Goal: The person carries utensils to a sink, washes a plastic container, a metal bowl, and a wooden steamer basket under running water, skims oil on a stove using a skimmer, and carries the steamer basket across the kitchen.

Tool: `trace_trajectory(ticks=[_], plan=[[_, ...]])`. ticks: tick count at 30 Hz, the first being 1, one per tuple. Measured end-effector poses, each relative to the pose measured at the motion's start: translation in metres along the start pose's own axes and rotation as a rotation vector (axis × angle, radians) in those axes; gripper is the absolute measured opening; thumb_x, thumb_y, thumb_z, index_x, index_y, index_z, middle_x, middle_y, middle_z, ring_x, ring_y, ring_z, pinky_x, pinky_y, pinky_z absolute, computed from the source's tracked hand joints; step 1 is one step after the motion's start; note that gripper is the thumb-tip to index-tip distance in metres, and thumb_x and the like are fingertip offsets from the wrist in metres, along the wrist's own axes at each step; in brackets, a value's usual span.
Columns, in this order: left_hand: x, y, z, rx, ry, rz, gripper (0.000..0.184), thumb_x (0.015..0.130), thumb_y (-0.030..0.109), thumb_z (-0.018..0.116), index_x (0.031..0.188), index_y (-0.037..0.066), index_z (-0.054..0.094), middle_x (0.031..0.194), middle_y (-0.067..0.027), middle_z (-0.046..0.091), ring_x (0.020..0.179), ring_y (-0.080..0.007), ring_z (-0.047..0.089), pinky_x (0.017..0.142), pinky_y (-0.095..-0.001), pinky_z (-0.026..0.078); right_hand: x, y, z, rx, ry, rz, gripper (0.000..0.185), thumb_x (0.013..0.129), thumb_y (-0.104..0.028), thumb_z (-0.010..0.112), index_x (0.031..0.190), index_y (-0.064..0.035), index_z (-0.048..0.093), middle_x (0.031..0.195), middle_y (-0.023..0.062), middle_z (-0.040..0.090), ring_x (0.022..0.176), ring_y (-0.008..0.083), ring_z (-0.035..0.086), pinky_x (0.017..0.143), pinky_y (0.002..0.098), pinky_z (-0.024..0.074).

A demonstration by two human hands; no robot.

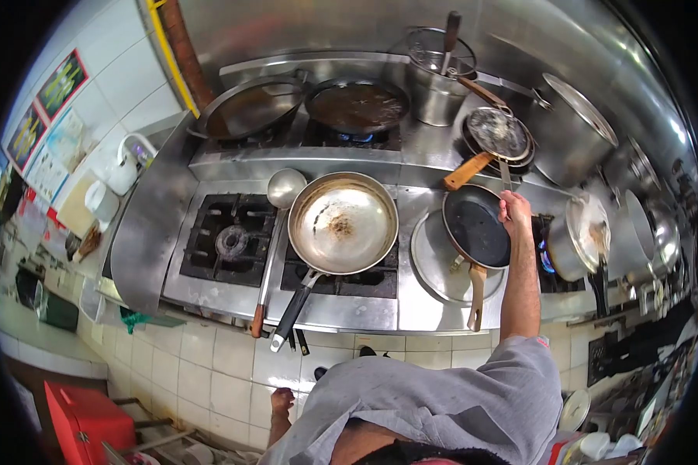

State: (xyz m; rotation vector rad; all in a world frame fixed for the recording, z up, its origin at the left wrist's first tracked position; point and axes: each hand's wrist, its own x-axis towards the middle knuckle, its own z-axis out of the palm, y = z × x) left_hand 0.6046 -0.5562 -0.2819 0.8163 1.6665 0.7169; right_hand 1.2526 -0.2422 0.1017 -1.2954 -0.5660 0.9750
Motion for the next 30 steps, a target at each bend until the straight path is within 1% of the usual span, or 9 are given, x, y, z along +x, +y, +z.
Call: trace_trajectory(ticks=[3, 9, 12, 13, 15, 18, 21, 24, 30], plan=[[0.004, -0.030, -0.003, -0.015, -0.012, 0.165, 0.028, 0.067, 0.019, 0.054, 0.090, 0.003, 0.057, 0.069, -0.0042, 0.058, 0.058, -0.0136, 0.056, 0.046, -0.0264, 0.042, 0.039, 0.018, -0.004, 0.035, 0.036, 0.007, 0.007, 0.078, -0.010, 0.052, 0.073, -0.0068, 0.050, 0.050, -0.0007, 0.047, 0.034, 0.0082, 0.037, 0.033, 0.0216, 0.0301], [-0.029, -0.030, -0.017, -0.266, 0.252, -0.224, 0.023, 0.069, 0.015, 0.052, 0.087, 0.000, 0.057, 0.064, -0.0061, 0.058, 0.052, -0.0133, 0.054, 0.040, -0.0240, 0.041, 0.099, 0.053, -0.028, -0.172, 0.040, -0.044, 0.020, 0.079, -0.021, 0.059, 0.067, -0.0078, 0.049, 0.050, 0.0017, 0.044, 0.039, 0.0095, 0.042, 0.031, 0.0203, 0.0324], [-0.035, -0.048, -0.042, -0.254, 0.358, -0.320, 0.018, 0.070, 0.006, 0.048, 0.084, 0.001, 0.058, 0.065, -0.0069, 0.058, 0.050, -0.0129, 0.052, 0.040, -0.0238, 0.040, 0.110, 0.046, -0.046, -1.447, 0.557, -0.366, 0.059, 0.073, -0.054, 0.055, 0.087, 0.0028, 0.057, 0.076, 0.0164, 0.059, 0.065, 0.0298, 0.059, 0.052, 0.0438, 0.0465], [-0.039, -0.051, -0.052, -0.316, 0.393, -0.342, 0.019, 0.069, 0.005, 0.050, 0.085, 0.002, 0.059, 0.065, -0.0073, 0.058, 0.049, -0.0132, 0.052, 0.039, -0.0249, 0.040, 0.024, 0.018, 0.024, -1.506, 0.772, -0.211, 0.069, 0.070, -0.064, 0.049, 0.102, -0.0032, 0.056, 0.097, 0.0217, 0.056, 0.081, 0.0360, 0.058, 0.062, 0.0475, 0.0466], [-0.043, -0.066, -0.074, -0.384, 0.420, -0.364, 0.018, 0.068, 0.005, 0.050, 0.084, 0.003, 0.059, 0.065, -0.0072, 0.058, 0.050, -0.0133, 0.052, 0.039, -0.0250, 0.040, -0.036, 0.016, 0.076, -1.364, 0.926, -0.450, 0.049, 0.075, -0.047, 0.052, 0.107, -0.0102, 0.055, 0.101, 0.0200, 0.053, 0.086, 0.0372, 0.056, 0.069, 0.0493, 0.0449], [-0.048, -0.084, -0.124, -0.419, 0.361, -0.491, 0.013, 0.073, 0.008, 0.050, 0.081, 0.005, 0.059, 0.073, -0.0072, 0.061, 0.058, -0.0165, 0.058, 0.042, -0.0272, 0.042, -0.062, 0.027, 0.135, -1.070, 0.695, -1.016, 0.028, 0.076, -0.018, 0.049, 0.100, -0.0056, 0.058, 0.093, 0.0161, 0.059, 0.082, 0.0271, 0.058, 0.070, 0.0391, 0.0467], [-0.054, -0.100, -0.192, -0.452, 0.303, -0.382, 0.019, 0.076, 0.016, 0.046, 0.083, 0.004, 0.058, 0.077, -0.0098, 0.061, 0.067, -0.0212, 0.060, 0.049, -0.0317, 0.045, -0.090, 0.039, 0.248, -0.363, 0.173, -0.909, 0.021, 0.074, 0.002, 0.043, 0.087, -0.0021, 0.058, 0.080, 0.0035, 0.057, 0.074, 0.0126, 0.054, 0.069, 0.0226, 0.0459], [-0.057, -0.104, -0.275, -0.439, 0.377, -0.235, 0.026, 0.079, 0.025, 0.039, 0.080, 0.005, 0.057, 0.074, -0.0074, 0.060, 0.067, -0.0182, 0.058, 0.054, -0.0317, 0.044, -0.184, 0.043, 0.407, -0.428, -0.040, -1.096, 0.014, 0.069, 0.005, 0.042, 0.068, -0.0037, 0.053, 0.063, -0.0011, 0.050, 0.060, 0.0089, 0.044, 0.053, 0.0210, 0.0357], [-0.057, -0.075, -0.401, -0.619, 0.660, -0.121, 0.012, 0.076, 0.012, 0.045, 0.071, 0.007, 0.055, 0.068, -0.0034, 0.057, 0.061, -0.0122, 0.052, 0.053, -0.0248, 0.039, -0.289, 0.074, 0.629, -0.422, -0.581, -1.105, 0.010, 0.072, 0.001, 0.044, 0.073, -0.0008, 0.053, 0.063, -0.0007, 0.048, 0.059, 0.0057, 0.043, 0.055, 0.0201, 0.0368]])
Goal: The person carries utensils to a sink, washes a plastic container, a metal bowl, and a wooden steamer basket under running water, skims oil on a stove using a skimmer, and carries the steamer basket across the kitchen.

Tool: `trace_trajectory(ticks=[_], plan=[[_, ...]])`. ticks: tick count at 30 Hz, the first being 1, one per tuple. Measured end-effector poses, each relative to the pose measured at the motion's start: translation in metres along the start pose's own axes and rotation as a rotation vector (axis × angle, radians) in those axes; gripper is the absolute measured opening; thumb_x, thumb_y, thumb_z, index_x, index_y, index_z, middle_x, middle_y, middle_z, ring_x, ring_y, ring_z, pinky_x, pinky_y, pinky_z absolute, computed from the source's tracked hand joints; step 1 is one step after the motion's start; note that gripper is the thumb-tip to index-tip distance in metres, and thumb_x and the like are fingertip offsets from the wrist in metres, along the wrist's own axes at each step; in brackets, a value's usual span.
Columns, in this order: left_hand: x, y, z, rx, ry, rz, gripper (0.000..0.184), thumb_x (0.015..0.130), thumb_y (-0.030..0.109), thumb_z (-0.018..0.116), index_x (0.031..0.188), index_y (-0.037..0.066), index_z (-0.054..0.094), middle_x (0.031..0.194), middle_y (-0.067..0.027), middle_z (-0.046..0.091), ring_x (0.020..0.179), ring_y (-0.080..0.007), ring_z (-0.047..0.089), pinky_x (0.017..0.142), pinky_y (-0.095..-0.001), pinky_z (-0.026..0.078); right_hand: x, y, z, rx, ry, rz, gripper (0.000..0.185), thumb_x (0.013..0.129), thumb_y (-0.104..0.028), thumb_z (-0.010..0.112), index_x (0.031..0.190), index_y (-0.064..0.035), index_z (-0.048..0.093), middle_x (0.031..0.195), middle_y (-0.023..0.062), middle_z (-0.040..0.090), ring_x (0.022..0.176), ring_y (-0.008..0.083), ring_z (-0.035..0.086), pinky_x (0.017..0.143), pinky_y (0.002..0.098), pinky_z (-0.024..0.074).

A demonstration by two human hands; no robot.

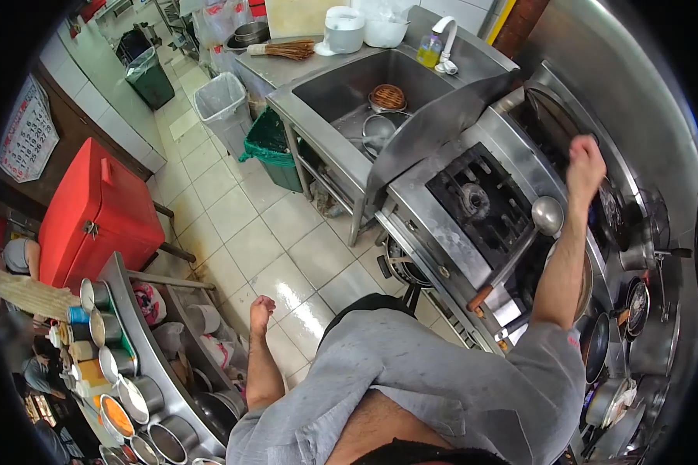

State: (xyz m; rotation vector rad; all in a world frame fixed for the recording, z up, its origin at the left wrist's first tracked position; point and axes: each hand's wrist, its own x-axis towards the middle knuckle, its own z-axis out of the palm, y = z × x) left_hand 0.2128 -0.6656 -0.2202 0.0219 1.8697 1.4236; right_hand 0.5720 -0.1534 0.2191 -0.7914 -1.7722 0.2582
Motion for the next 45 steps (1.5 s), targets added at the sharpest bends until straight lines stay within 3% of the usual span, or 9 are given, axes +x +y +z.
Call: trace_trajectory(ticks=[7, 12, 14, 22, 26, 31, 40, 44, 45], plan=[[0.045, 0.079, -0.031, 0.744, -0.204, 0.263, 0.012, 0.072, 0.001, 0.052, 0.083, 0.001, 0.058, 0.067, -0.0067, 0.055, 0.060, -0.0131, 0.050, 0.057, -0.0266, 0.043, 0.100, -0.010, 0.189, -0.087, -0.332, -0.075, 0.026, 0.076, -0.019, 0.051, 0.097, -0.0052, 0.057, 0.080, 0.0096, 0.061, 0.074, 0.0189, 0.058, 0.070, 0.0292, 0.0441], [0.098, 0.143, -0.027, 0.686, -0.071, 0.314, 0.015, 0.073, -0.001, 0.053, 0.087, 0.002, 0.058, 0.069, -0.0048, 0.055, 0.061, -0.0118, 0.051, 0.058, -0.0253, 0.043, 0.173, 0.001, 0.319, -0.113, -0.651, -0.184, 0.032, 0.072, -0.020, 0.057, 0.099, -0.0046, 0.058, 0.080, 0.0098, 0.061, 0.071, 0.0183, 0.058, 0.065, 0.0300, 0.0466], [0.130, 0.160, -0.006, 0.448, -0.101, 0.298, 0.016, 0.075, -0.006, 0.051, 0.088, 0.001, 0.057, 0.073, -0.0038, 0.057, 0.066, -0.0108, 0.054, 0.061, -0.0223, 0.045, 0.201, 0.001, 0.374, 0.027, -0.863, 0.090, 0.035, 0.071, -0.018, 0.059, 0.102, -0.0014, 0.056, 0.079, 0.0092, 0.060, 0.066, 0.0142, 0.058, 0.053, 0.0271, 0.0473], [0.218, 0.314, 0.081, 0.489, -0.263, 0.395, 0.015, 0.077, 0.000, 0.054, 0.092, 0.001, 0.057, 0.076, -0.0022, 0.055, 0.068, -0.0081, 0.051, 0.063, -0.0225, 0.044, 0.244, 0.035, 0.599, 0.506, -0.603, 0.528, 0.036, 0.071, -0.011, 0.060, 0.104, 0.0021, 0.052, 0.084, 0.0085, 0.056, 0.068, 0.0130, 0.054, 0.053, 0.0235, 0.0481], [0.282, 0.384, 0.069, 0.573, -0.287, 0.566, 0.015, 0.075, 0.000, 0.055, 0.089, 0.001, 0.057, 0.082, -0.0101, 0.057, 0.074, -0.0187, 0.056, 0.066, -0.0276, 0.045, 0.259, 0.057, 0.681, 0.366, -0.467, 0.643, 0.038, 0.068, -0.014, 0.064, 0.101, 0.0016, 0.054, 0.085, 0.0087, 0.057, 0.077, 0.0165, 0.055, 0.058, 0.0288, 0.0484], [0.407, 0.498, 0.063, 0.629, -0.271, 0.952, 0.019, 0.071, -0.005, 0.055, 0.089, 0.003, 0.055, 0.087, -0.0129, 0.056, 0.079, -0.0252, 0.055, 0.071, -0.0308, 0.044, 0.283, 0.131, 0.771, -0.177, -0.674, 0.519, 0.039, 0.061, -0.028, 0.066, 0.091, -0.0022, 0.063, 0.092, 0.0157, 0.061, 0.083, 0.0232, 0.059, 0.077, 0.0336, 0.0457], [0.538, 0.700, 0.173, 1.108, -0.262, 1.417, 0.060, 0.059, 0.006, 0.067, 0.114, 0.010, 0.044, 0.116, -0.0103, 0.044, 0.110, -0.0300, 0.038, 0.092, -0.0417, 0.031, 0.269, 0.128, 0.801, -0.449, -0.912, 0.494, 0.050, 0.063, -0.031, 0.056, 0.103, -0.0005, 0.058, 0.105, 0.0185, 0.057, 0.099, 0.0282, 0.054, 0.085, 0.0339, 0.0426], [0.588, 0.710, 0.217, 1.318, -0.355, 1.477, 0.068, 0.055, 0.010, 0.069, 0.118, 0.013, 0.042, 0.115, -0.0102, 0.048, 0.109, -0.0301, 0.042, 0.091, -0.0396, 0.034, 0.261, 0.123, 0.801, -0.439, -0.717, 0.480, 0.049, 0.064, -0.027, 0.055, 0.105, -0.0008, 0.056, 0.109, 0.0191, 0.054, 0.101, 0.0282, 0.053, 0.088, 0.0328, 0.0411], [0.594, 0.715, 0.223, 1.412, -0.510, 1.269, 0.070, 0.054, 0.011, 0.069, 0.119, 0.013, 0.042, 0.112, -0.0111, 0.050, 0.106, -0.0301, 0.045, 0.089, -0.0395, 0.037, 0.262, 0.120, 0.798, -0.403, -0.699, 0.504, 0.048, 0.064, -0.025, 0.055, 0.106, -0.0011, 0.056, 0.109, 0.0195, 0.054, 0.102, 0.0284, 0.052, 0.088, 0.0328, 0.0408]])
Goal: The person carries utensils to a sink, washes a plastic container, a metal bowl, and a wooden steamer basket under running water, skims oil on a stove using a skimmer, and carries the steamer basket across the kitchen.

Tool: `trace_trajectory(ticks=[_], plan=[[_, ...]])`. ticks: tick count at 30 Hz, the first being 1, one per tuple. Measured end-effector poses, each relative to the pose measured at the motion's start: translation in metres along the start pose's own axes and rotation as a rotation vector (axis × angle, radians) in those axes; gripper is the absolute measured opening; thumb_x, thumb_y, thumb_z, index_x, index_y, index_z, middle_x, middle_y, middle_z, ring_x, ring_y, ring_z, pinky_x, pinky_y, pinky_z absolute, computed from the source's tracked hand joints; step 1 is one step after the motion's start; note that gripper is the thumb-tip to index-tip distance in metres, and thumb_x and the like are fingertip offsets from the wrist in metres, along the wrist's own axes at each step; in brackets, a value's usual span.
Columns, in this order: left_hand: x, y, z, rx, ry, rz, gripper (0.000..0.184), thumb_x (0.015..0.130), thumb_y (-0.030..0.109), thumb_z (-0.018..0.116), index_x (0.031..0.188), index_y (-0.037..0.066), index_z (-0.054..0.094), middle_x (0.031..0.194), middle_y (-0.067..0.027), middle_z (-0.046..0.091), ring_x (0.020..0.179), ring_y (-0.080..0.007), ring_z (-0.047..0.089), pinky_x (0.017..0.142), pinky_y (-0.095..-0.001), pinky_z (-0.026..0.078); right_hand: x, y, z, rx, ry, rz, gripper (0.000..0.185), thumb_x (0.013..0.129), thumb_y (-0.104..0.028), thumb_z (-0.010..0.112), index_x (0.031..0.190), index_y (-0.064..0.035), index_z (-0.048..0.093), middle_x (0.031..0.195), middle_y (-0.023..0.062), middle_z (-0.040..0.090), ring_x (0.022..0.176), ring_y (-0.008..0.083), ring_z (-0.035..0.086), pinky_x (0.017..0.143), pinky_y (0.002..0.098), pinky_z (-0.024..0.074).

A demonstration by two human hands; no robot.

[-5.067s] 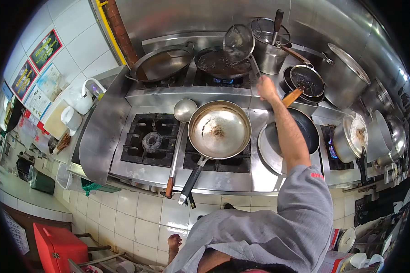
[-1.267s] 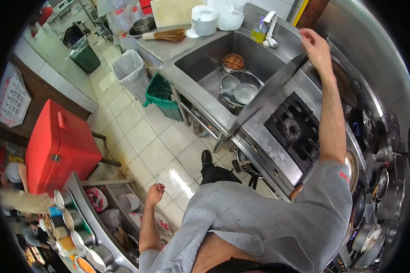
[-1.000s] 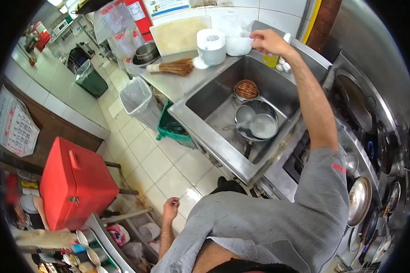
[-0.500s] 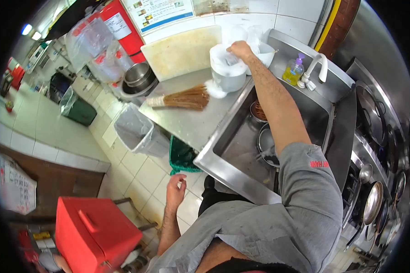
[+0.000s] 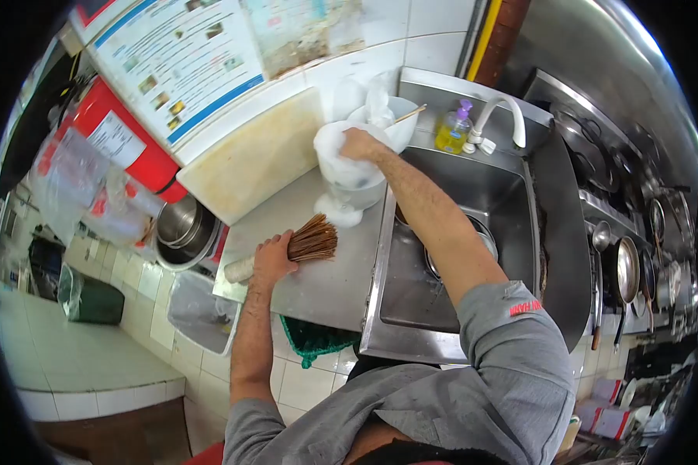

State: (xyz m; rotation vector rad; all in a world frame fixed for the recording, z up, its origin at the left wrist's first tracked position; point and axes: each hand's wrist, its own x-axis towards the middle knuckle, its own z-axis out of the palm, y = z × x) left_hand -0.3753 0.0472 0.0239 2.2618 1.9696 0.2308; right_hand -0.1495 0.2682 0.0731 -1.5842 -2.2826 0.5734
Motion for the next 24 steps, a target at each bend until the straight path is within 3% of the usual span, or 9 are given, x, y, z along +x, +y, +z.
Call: trace_trajectory(ticks=[2, 5, 6, 9, 13, 15, 17, 21, 24], plan=[[0.009, -0.007, -0.008, -0.069, -0.217, -0.038, 0.071, 0.054, 0.012, 0.068, 0.120, 0.013, 0.042, 0.109, -0.0120, 0.053, 0.104, -0.0300, 0.049, 0.086, -0.0393, 0.040, 0.000, 0.009, -0.003, -0.009, 0.003, -0.081, 0.052, 0.067, -0.021, 0.054, 0.113, 0.0029, 0.049, 0.109, 0.0215, 0.053, 0.103, 0.0316, 0.050, 0.091, 0.0348, 0.0382], [0.014, -0.024, -0.044, -0.478, 0.305, -0.062, 0.056, 0.055, 0.008, 0.066, 0.108, 0.002, 0.049, 0.094, -0.0160, 0.059, 0.090, -0.0226, 0.057, 0.076, -0.0359, 0.044, 0.004, 0.007, 0.005, -0.217, -0.116, -0.040, 0.043, 0.069, -0.022, 0.054, 0.107, -0.0020, 0.055, 0.117, 0.0203, 0.047, 0.110, 0.0372, 0.044, 0.092, 0.0423, 0.0365], [0.014, -0.007, -0.087, -0.696, 0.231, -0.292, 0.049, 0.058, 0.007, 0.068, 0.102, 0.000, 0.050, 0.090, -0.0135, 0.059, 0.084, -0.0152, 0.057, 0.074, -0.0293, 0.045, 0.000, 0.005, 0.019, -0.192, -0.033, 0.053, 0.043, 0.071, -0.022, 0.051, 0.110, -0.0039, 0.055, 0.125, 0.0181, 0.039, 0.118, 0.0381, 0.033, 0.094, 0.0454, 0.0325], [0.044, 0.006, -0.139, -1.079, 0.552, -0.035, 0.044, 0.065, 0.005, 0.071, 0.102, -0.001, 0.049, 0.091, -0.0063, 0.058, 0.081, -0.0148, 0.055, 0.073, -0.0269, 0.043, -0.045, -0.037, -0.022, -0.351, -0.193, 0.036, 0.044, 0.073, -0.023, 0.049, 0.113, -0.0041, 0.053, 0.131, 0.0154, 0.032, 0.122, 0.0350, 0.027, 0.095, 0.0442, 0.0298], [0.106, 0.079, -0.211, -1.008, 0.763, 0.299, 0.053, 0.064, 0.004, 0.072, 0.109, -0.002, 0.044, 0.096, -0.0094, 0.056, 0.087, -0.0167, 0.053, 0.078, -0.0285, 0.042, -0.009, -0.013, 0.012, -0.352, -0.239, -0.010, 0.041, 0.073, -0.022, 0.049, 0.108, -0.0022, 0.056, 0.121, 0.0146, 0.046, 0.119, 0.0288, 0.034, 0.093, 0.0432, 0.0335], [0.146, 0.111, -0.226, -1.051, 0.827, 0.392, 0.058, 0.061, 0.005, 0.075, 0.108, -0.003, 0.041, 0.098, -0.0120, 0.055, 0.086, -0.0180, 0.054, 0.078, -0.0284, 0.043, -0.028, -0.021, -0.009, -0.406, -0.159, -0.076, 0.034, 0.069, -0.019, 0.050, 0.096, -0.0006, 0.061, 0.108, 0.0234, 0.052, 0.099, 0.0318, 0.053, 0.083, 0.0399, 0.0434], [0.187, 0.140, -0.224, -1.142, 0.863, 0.485, 0.062, 0.060, 0.008, 0.077, 0.107, -0.006, 0.039, 0.099, -0.0146, 0.055, 0.088, -0.0203, 0.054, 0.079, -0.0289, 0.043, -0.024, -0.017, -0.013, -0.017, -0.024, 0.126, 0.034, 0.066, -0.014, 0.049, 0.094, 0.0031, 0.060, 0.095, 0.0269, 0.057, 0.090, 0.0345, 0.057, 0.083, 0.0401, 0.0434], [0.263, 0.177, -0.180, -1.012, 0.782, 0.278, 0.067, 0.054, 0.021, 0.078, 0.103, -0.007, 0.040, 0.098, -0.0183, 0.056, 0.087, -0.0264, 0.055, 0.079, -0.0327, 0.042, -0.021, -0.004, -0.030, 0.274, -0.038, 0.246, 0.036, 0.070, -0.017, 0.047, 0.097, 0.0035, 0.059, 0.102, 0.0204, 0.057, 0.095, 0.0353, 0.054, 0.091, 0.0401, 0.0373], [0.310, 0.183, -0.122, -0.911, 0.614, 0.161, 0.065, 0.057, 0.023, 0.076, 0.102, -0.008, 0.042, 0.099, -0.0225, 0.055, 0.093, -0.0310, 0.055, 0.081, -0.0342, 0.042, -0.033, -0.010, -0.044, -0.116, -0.222, -0.122, 0.036, 0.063, -0.013, 0.051, 0.094, 0.0031, 0.060, 0.100, 0.0198, 0.058, 0.097, 0.0309, 0.055, 0.085, 0.0368, 0.0426]])
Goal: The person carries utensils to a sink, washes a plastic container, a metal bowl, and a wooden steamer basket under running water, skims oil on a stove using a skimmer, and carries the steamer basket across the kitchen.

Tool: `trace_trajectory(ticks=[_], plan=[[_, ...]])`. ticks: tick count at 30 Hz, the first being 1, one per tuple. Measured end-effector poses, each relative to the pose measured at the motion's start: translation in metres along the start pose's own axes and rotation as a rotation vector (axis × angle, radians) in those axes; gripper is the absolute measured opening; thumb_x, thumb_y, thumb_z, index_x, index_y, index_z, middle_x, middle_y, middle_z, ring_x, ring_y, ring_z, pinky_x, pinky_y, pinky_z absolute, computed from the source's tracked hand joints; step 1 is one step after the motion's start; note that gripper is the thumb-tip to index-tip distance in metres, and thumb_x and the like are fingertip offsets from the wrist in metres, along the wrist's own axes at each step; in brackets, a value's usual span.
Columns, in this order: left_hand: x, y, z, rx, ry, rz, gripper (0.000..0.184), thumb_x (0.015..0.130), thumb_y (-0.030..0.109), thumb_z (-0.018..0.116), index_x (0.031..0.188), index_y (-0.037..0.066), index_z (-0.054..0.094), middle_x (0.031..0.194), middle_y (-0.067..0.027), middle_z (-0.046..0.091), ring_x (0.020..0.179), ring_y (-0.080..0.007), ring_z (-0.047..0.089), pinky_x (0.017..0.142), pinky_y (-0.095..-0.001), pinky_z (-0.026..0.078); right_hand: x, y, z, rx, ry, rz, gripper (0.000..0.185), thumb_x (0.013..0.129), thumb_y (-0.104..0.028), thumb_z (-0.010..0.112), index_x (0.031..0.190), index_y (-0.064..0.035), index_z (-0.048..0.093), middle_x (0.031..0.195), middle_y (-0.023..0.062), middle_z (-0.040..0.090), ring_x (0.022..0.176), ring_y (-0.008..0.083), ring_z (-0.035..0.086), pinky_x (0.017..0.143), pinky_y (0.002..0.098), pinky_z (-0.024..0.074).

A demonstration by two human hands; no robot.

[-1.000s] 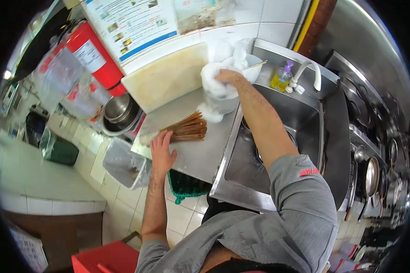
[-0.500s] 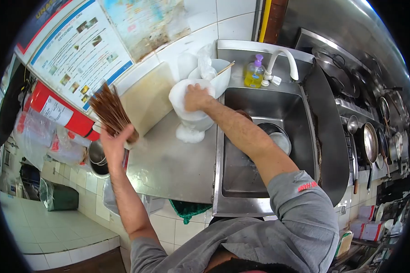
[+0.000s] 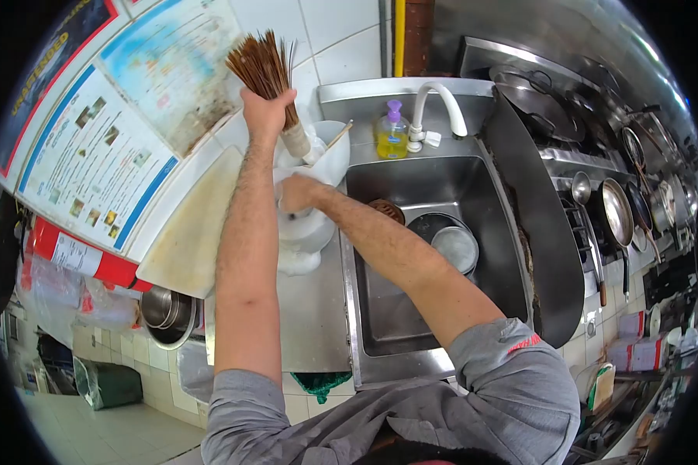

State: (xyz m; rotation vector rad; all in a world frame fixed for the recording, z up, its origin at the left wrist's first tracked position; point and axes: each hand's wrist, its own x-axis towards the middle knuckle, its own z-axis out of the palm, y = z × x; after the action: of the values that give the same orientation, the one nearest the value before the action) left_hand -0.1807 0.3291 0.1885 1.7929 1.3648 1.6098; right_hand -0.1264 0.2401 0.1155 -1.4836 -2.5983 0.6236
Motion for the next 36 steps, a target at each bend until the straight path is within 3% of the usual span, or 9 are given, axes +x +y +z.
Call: trace_trajectory(ticks=[2, 4, 7, 11, 15, 21, 25, 32, 36], plan=[[-0.004, -0.046, 0.020, 0.070, -0.068, -0.090, 0.064, 0.058, 0.025, 0.075, 0.102, -0.009, 0.043, 0.101, -0.0233, 0.055, 0.094, -0.0309, 0.055, 0.081, -0.0343, 0.042, 0.016, 0.009, 0.023, -0.003, -0.016, 0.053, 0.036, 0.063, -0.013, 0.051, 0.093, 0.0031, 0.061, 0.100, 0.0195, 0.058, 0.097, 0.0299, 0.055, 0.085, 0.0369, 0.0429], [0.010, -0.116, 0.031, 0.247, -0.438, -0.284, 0.062, 0.060, 0.026, 0.074, 0.106, -0.006, 0.047, 0.106, -0.0203, 0.055, 0.097, -0.0289, 0.054, 0.081, -0.0340, 0.042, 0.029, 0.016, 0.040, -0.008, -0.045, 0.086, 0.036, 0.063, -0.014, 0.051, 0.093, 0.0030, 0.061, 0.100, 0.0193, 0.059, 0.097, 0.0288, 0.056, 0.084, 0.0371, 0.0431], [-0.015, -0.059, -0.006, 0.223, -0.467, -0.231, 0.057, 0.063, 0.024, 0.073, 0.109, 0.000, 0.049, 0.109, -0.0155, 0.055, 0.097, -0.0258, 0.055, 0.080, -0.0322, 0.042, 0.036, 0.023, 0.045, 0.090, 0.044, 0.089, 0.029, 0.066, -0.015, 0.052, 0.083, 0.0062, 0.061, 0.091, 0.0227, 0.060, 0.089, 0.0321, 0.059, 0.077, 0.0410, 0.0463], [-0.083, -0.014, -0.059, 0.081, 0.116, 0.096, 0.043, 0.071, 0.017, 0.068, 0.108, 0.003, 0.051, 0.102, -0.0093, 0.058, 0.087, -0.0218, 0.056, 0.075, -0.0311, 0.043, 0.018, 0.015, 0.025, 0.302, 0.482, 0.136, 0.029, 0.069, -0.018, 0.050, 0.088, 0.0020, 0.060, 0.091, 0.0222, 0.060, 0.086, 0.0352, 0.058, 0.079, 0.0400, 0.0452], [-0.177, 0.009, -0.077, -0.236, 0.147, -0.068, 0.025, 0.077, 0.010, 0.063, 0.098, 0.001, 0.052, 0.085, -0.0014, 0.054, 0.073, -0.0072, 0.049, 0.068, -0.0201, 0.041, -0.003, 0.010, 0.006, 0.531, 0.673, 0.123, 0.030, 0.067, -0.016, 0.054, 0.093, 0.0003, 0.057, 0.094, 0.0229, 0.057, 0.090, 0.0378, 0.055, 0.077, 0.0403, 0.0453], [-0.325, -0.032, -0.002, -0.311, -0.481, -0.441, 0.027, 0.077, 0.012, 0.062, 0.100, 0.000, 0.052, 0.080, -0.0041, 0.057, 0.073, -0.0094, 0.053, 0.066, -0.0227, 0.044, -0.056, 0.066, -0.021, 1.178, 1.028, -0.063, 0.062, 0.051, -0.007, 0.070, 0.106, 0.0013, 0.042, 0.082, 0.0116, 0.056, 0.078, 0.0211, 0.055, 0.069, 0.0315, 0.0454], [-0.390, -0.094, 0.065, -0.146, -0.792, -0.735, 0.034, 0.075, 0.018, 0.064, 0.100, -0.003, 0.053, 0.080, -0.0098, 0.059, 0.076, -0.0189, 0.057, 0.069, -0.0280, 0.045, -0.151, 0.144, -0.001, 1.406, 0.767, 0.029, 0.049, 0.057, -0.003, 0.067, 0.102, 0.0014, 0.049, 0.085, 0.0103, 0.057, 0.077, 0.0192, 0.056, 0.070, 0.0299, 0.0458], [-0.367, -0.087, 0.166, 0.058, -0.642, -0.218, 0.031, 0.074, 0.018, 0.062, 0.098, -0.001, 0.055, 0.089, -0.0166, 0.058, 0.080, -0.0288, 0.056, 0.072, -0.0348, 0.044, -0.342, 0.220, 0.111, 1.650, 0.889, 0.628, 0.039, 0.063, 0.000, 0.060, 0.100, 0.0050, 0.052, 0.084, 0.0118, 0.059, 0.073, 0.0194, 0.058, 0.068, 0.0319, 0.0474], [-0.281, -0.056, 0.231, 0.066, -0.367, -0.128, 0.031, 0.075, 0.020, 0.062, 0.097, 0.000, 0.054, 0.091, -0.0172, 0.056, 0.084, -0.0274, 0.055, 0.073, -0.0357, 0.044, -0.405, 0.225, 0.178, 1.348, 0.906, 0.904, 0.045, 0.058, 0.001, 0.062, 0.101, 0.0078, 0.049, 0.087, 0.0133, 0.058, 0.077, 0.0205, 0.056, 0.068, 0.0304, 0.0452]])
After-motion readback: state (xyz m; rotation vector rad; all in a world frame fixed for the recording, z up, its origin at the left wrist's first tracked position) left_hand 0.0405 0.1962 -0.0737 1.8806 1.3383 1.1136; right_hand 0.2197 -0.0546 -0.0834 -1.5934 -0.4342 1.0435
